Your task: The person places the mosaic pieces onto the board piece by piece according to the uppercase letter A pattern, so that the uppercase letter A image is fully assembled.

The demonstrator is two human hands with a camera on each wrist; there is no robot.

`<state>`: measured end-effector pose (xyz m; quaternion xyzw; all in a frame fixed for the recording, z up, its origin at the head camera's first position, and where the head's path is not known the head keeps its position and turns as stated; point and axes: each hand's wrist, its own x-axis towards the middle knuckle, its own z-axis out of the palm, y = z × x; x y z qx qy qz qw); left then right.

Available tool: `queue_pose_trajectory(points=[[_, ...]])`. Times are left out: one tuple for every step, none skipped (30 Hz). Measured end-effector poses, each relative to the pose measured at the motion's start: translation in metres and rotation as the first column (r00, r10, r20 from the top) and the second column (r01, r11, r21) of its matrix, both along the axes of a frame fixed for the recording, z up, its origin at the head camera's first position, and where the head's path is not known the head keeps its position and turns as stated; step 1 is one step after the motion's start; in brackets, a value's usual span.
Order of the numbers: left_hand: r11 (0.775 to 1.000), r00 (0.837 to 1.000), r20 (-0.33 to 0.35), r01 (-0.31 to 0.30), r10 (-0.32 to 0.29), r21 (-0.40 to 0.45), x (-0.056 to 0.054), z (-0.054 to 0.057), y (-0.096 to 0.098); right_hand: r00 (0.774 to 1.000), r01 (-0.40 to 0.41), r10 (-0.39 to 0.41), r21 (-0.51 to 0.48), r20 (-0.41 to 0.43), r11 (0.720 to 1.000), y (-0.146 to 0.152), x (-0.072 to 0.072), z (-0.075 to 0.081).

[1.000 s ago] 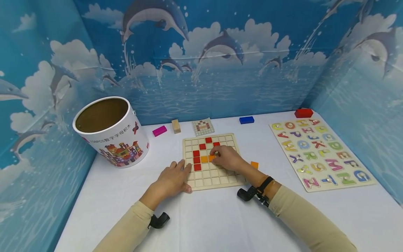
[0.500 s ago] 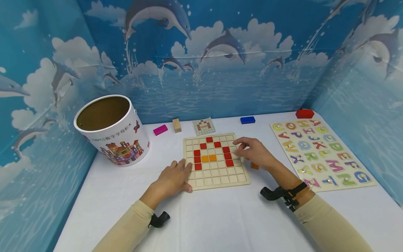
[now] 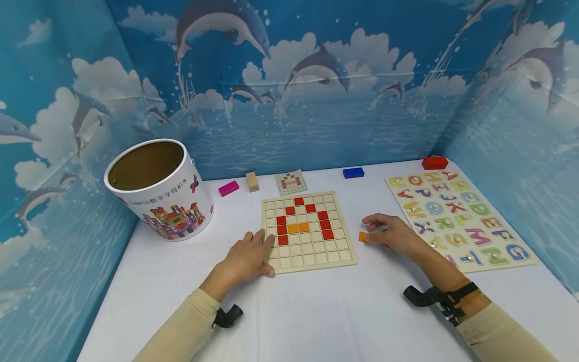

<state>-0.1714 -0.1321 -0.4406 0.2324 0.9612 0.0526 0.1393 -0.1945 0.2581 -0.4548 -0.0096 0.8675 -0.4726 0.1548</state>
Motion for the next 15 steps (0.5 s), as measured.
queue_pose_trajectory(points=[[1.000, 1.000, 0.000, -0.001, 0.001, 0.001, 0.000, 0.000, 0.000, 1.000, -0.010, 0.010, 0.015, -0.002, 1.000, -0.001, 0.000, -0.001], [1.000, 1.000, 0.001, 0.000, 0.000, -0.001, 0.000, -0.001, 0.000, 1.000, -0.023, 0.023, 0.027, -0.005, 0.999, -0.002, 0.000, -0.002], [1.000, 1.000, 0.000, 0.000, 0.000, 0.000, 0.000, -0.001, 0.000, 0.999, -0.030, 0.031, 0.044, -0.010, 0.999, -0.003, 0.000, -0.003], [1.000, 1.000, -0.001, 0.000, 0.000, -0.001, 0.000, -0.001, 0.000, 0.999, -0.037, 0.038, 0.064, -0.019, 0.997, -0.005, 0.000, -0.005], [1.000, 1.000, 0.000, 0.000, 0.000, -0.002, 0.000, -0.001, 0.000, 0.999, -0.042, 0.045, 0.083, -0.030, 0.996, -0.006, 0.000, -0.006], [1.000, 1.000, 0.002, 0.000, 0.000, -0.001, 0.000, 0.000, -0.001, 0.998, -0.045, 0.049, 0.101, -0.040, 0.994, -0.008, 0.000, -0.006], [1.000, 1.000, 0.001, 0.000, 0.000, 0.001, 0.001, 0.000, -0.001, 0.998, -0.044, 0.051, 0.122, -0.048, 0.992, -0.009, 0.000, -0.007], [1.000, 1.000, 0.002, 0.001, -0.001, 0.003, 0.001, 0.000, -0.001, 0.997, -0.043, 0.051, 0.141, -0.055, 0.989, -0.011, 0.000, -0.008], [1.000, 1.000, 0.002, 0.002, -0.002, 0.007, 0.001, 0.000, -0.001, 0.997, -0.039, 0.049, 0.158, -0.060, 0.987, -0.012, 0.000, -0.008], [1.000, 1.000, 0.002, 0.003, -0.003, 0.010, 0.001, -0.001, -0.001, 0.997, -0.037, 0.049, 0.173, -0.065, 0.984, -0.013, 0.000, -0.009], [1.000, 1.000, 0.002, 0.004, -0.004, 0.012, 0.001, -0.001, -0.001, 0.996, -0.035, 0.049, 0.184, -0.069, 0.982, -0.014, 0.000, -0.008], [1.000, 1.000, 0.000, 0.006, -0.006, 0.014, 0.001, -0.001, -0.001, 0.996, -0.031, 0.046, 0.194, -0.072, 0.981, -0.015, 0.000, -0.009], [1.000, 1.000, -0.003, 0.008, -0.008, 0.014, 0.000, -0.001, -0.001, 0.996, -0.029, 0.045, 0.197, -0.076, 0.980, -0.015, 0.000, -0.009], [1.000, 1.000, -0.007, 0.010, -0.010, 0.013, 0.000, -0.001, -0.001, 0.996, -0.029, 0.045, 0.196, -0.080, 0.980, -0.016, 0.000, -0.008], [1.000, 1.000, -0.010, 0.012, -0.012, 0.011, 0.000, -0.001, -0.001, 0.996, -0.029, 0.046, 0.194, -0.083, 0.981, -0.016, 0.000, -0.008]])
